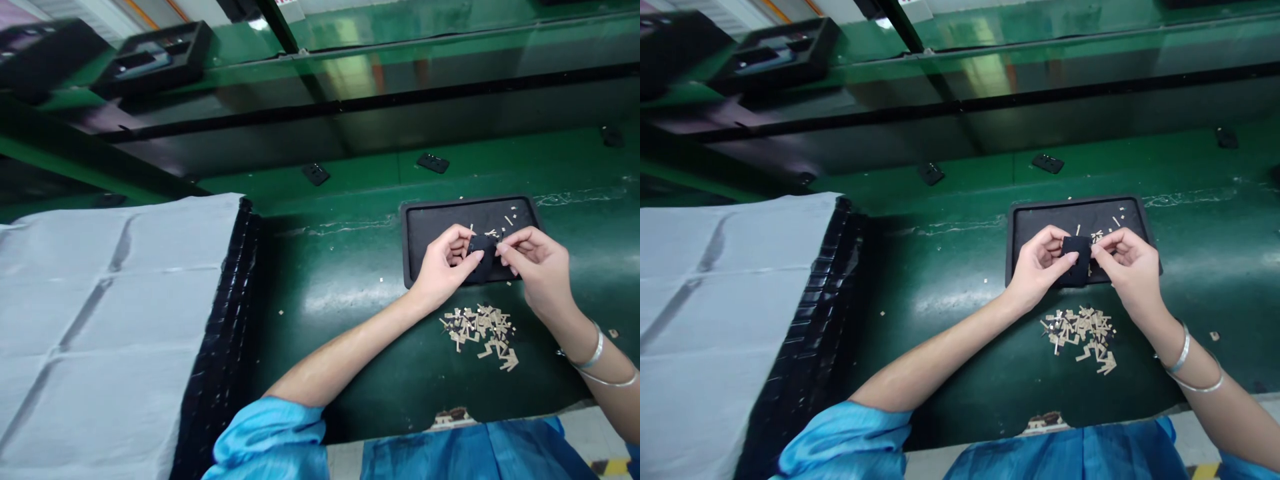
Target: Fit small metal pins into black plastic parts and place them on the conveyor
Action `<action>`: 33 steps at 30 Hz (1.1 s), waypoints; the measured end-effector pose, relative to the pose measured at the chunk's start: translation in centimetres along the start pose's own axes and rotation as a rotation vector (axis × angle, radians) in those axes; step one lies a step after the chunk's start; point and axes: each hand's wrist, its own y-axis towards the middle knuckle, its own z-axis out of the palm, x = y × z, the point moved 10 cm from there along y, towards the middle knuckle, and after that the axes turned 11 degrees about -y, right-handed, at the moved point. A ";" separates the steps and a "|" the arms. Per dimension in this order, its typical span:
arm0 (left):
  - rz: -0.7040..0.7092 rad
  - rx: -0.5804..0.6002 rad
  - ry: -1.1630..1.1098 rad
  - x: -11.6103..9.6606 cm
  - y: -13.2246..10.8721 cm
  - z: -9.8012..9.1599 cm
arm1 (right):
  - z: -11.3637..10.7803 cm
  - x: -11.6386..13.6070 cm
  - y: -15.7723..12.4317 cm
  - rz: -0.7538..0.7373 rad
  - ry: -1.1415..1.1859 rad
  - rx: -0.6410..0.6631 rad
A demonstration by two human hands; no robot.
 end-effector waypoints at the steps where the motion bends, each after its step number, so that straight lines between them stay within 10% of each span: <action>1: 0.000 0.002 -0.002 0.0 0.0 0.0 | 0.0 0.0 0.0 0.005 0.005 0.000; 33: 0.012 -0.015 0.000 0.1 0.1 -0.2 | 0.1 0.1 0.0 -0.020 -0.064 0.005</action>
